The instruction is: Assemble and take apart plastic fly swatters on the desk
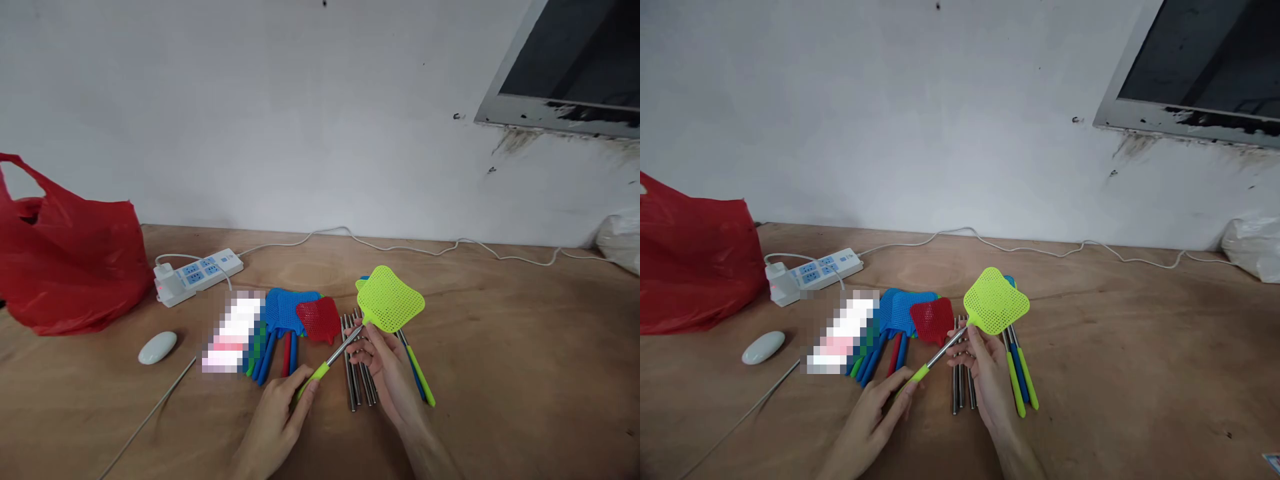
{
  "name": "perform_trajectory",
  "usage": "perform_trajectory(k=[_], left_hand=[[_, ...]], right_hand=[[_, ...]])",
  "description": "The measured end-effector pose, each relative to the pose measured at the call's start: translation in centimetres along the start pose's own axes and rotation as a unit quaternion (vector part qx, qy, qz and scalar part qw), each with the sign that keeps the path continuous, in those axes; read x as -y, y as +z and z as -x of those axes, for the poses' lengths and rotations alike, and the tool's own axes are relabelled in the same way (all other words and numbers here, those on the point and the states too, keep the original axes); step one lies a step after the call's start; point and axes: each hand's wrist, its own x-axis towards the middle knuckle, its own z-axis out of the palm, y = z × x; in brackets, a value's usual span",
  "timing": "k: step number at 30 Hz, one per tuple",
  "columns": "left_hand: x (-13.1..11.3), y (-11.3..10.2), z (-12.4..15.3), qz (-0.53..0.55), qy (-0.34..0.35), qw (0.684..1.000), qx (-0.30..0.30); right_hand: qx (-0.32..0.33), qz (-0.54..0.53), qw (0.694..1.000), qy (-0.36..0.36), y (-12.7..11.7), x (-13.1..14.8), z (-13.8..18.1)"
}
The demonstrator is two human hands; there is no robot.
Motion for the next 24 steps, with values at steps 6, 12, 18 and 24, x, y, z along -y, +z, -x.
perform_trajectory(k=[6, 12, 18, 24], left_hand=[[-0.5, -0.8, -0.4, -0.046, 0.012, 0.999, -0.023], [-1.3, -1.5, -2.4, -0.066, 0.041, 0.997, -0.014], [-1.0, -1.8, -2.6, -0.111, 0.039, 0.993, -0.019], [-0.5, -2.0, -2.7, -0.158, 0.063, 0.985, -0.021]], right_hand=[[-0.044, -0.053, 0.998, -0.016, 0.7, -0.8, -0.1], [-0.067, -0.033, 0.997, -0.013, 0.5, -0.9, -0.1], [-0.063, -0.035, 0.997, 0.013, 0.6, -1.6, 0.3], [-0.126, -0.089, 0.988, -0.002, 1.5, -3.6, 0.8]])
